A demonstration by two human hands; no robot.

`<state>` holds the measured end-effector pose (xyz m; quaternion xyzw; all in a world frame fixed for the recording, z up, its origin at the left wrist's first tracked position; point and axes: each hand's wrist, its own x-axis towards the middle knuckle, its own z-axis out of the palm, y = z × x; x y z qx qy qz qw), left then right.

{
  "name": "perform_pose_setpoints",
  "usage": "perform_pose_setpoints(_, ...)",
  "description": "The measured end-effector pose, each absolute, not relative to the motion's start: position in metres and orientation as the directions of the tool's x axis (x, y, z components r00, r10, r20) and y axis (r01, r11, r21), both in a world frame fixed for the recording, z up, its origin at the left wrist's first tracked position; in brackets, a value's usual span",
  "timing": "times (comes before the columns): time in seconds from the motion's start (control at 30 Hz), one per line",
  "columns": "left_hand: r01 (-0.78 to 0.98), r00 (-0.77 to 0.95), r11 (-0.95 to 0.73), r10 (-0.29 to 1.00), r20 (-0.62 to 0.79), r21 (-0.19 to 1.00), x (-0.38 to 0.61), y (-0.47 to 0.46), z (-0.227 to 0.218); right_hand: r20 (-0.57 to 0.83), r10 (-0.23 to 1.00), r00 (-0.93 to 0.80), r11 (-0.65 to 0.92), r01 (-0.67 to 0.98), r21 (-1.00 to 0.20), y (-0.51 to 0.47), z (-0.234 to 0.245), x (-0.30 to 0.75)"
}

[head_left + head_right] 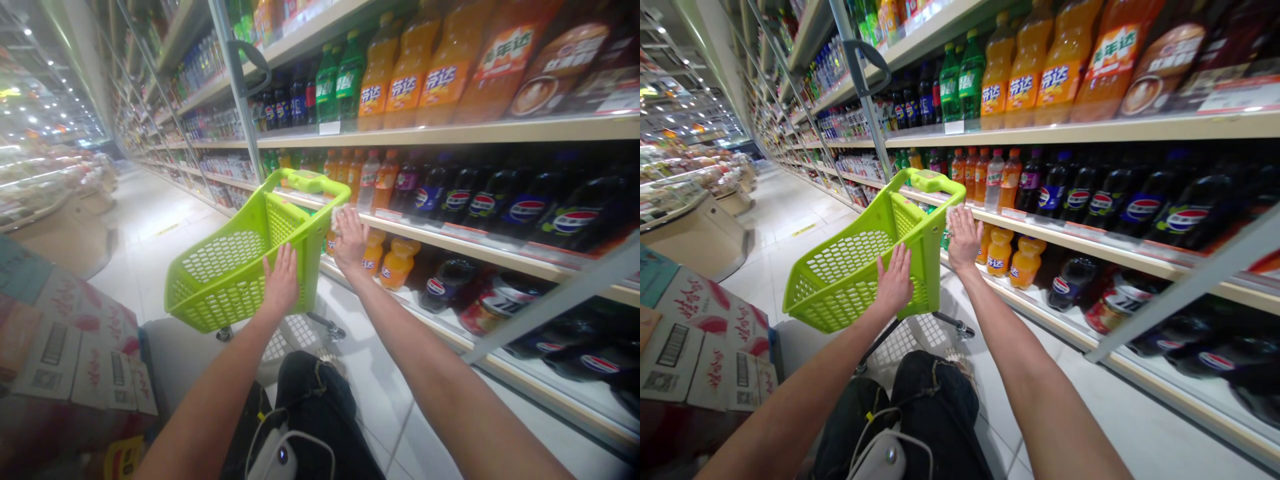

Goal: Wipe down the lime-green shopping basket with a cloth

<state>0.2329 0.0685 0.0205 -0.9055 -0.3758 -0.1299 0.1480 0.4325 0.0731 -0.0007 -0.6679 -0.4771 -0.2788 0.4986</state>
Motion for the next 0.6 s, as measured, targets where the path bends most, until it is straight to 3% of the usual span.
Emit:
perform_pose_setpoints(0.37, 0.677, 0.729, -0.7, 0.597, 0.335, -0.227, 0.219, 0.066, 0.004, 0.817, 0.569, 0.095, 0.082, 0.982, -0.171, 0.051, -0.086, 0.38)
perform_pose_setpoints(0.6, 0.696, 0.71, -0.677, 0.595, 0.378, -0.241, 0.203, 0.078, 0.003, 0.883, 0.434, 0.18, 0.062, 0.972, -0.228, 0.059, -0.042, 0.38)
